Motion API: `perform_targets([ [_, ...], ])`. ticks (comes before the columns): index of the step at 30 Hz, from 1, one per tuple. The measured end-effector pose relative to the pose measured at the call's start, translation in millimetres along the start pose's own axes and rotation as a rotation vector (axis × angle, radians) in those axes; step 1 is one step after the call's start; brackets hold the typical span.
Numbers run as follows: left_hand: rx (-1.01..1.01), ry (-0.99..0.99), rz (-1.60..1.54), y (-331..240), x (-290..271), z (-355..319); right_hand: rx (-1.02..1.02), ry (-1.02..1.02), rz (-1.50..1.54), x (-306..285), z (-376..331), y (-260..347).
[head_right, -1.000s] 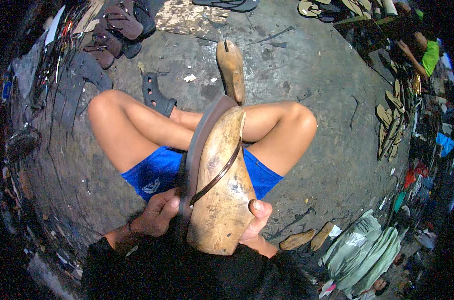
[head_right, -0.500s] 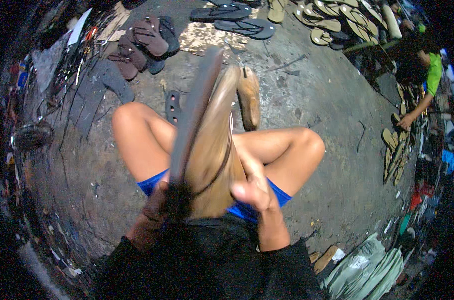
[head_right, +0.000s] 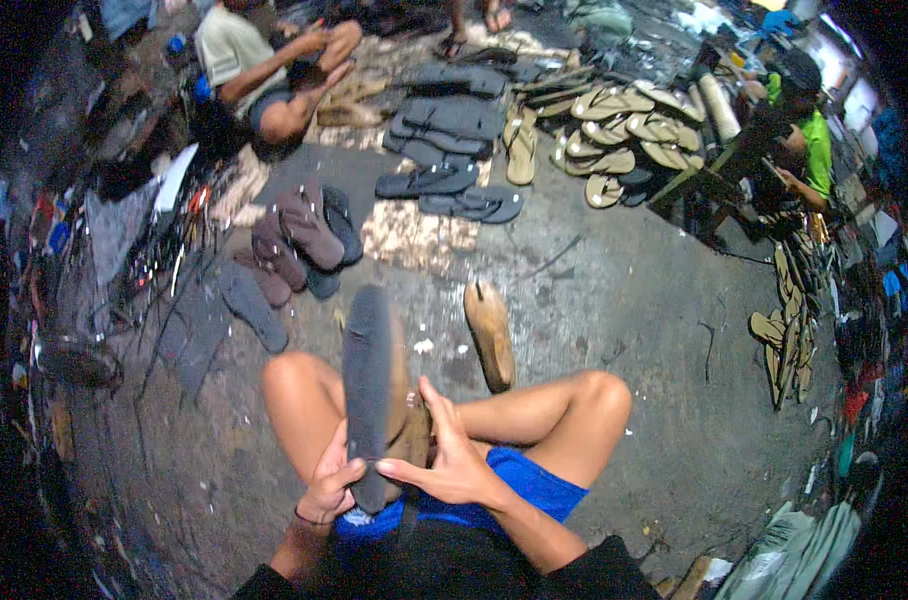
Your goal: The person sits on the floor and assembles flip-flops by pressing rubber straps into wooden soles. They repeatedly pick up a sole and a strap, align them, and press the strap into place, then set the finished pair aside.
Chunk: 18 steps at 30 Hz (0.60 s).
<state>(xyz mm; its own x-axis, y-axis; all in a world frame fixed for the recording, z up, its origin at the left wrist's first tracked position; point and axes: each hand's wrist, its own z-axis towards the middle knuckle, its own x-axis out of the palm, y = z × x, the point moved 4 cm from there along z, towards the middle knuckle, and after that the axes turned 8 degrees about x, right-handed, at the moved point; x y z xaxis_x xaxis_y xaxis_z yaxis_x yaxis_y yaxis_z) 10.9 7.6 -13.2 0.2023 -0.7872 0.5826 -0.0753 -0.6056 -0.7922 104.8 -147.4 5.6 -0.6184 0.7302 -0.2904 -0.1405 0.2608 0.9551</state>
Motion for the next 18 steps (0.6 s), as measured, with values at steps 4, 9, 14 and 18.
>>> perform_targets([
  [4, 0.244, 0.038, 0.123, -28, -7, 49, 0.019, 0.078, 0.621, -28, 14, 35],
  [9, 0.268, -0.100, -0.397, -25, 9, 100, -0.017, -0.106, 0.217, -12, 24, 21],
  [14, 0.392, -0.369, -0.399, -57, -54, 131, 0.283, 0.090, 0.512, -24, 6, -10],
  [18, 0.200, 0.216, -1.048, -71, -35, 128, 0.323, -0.074, 0.407, -46, 10, -65],
])
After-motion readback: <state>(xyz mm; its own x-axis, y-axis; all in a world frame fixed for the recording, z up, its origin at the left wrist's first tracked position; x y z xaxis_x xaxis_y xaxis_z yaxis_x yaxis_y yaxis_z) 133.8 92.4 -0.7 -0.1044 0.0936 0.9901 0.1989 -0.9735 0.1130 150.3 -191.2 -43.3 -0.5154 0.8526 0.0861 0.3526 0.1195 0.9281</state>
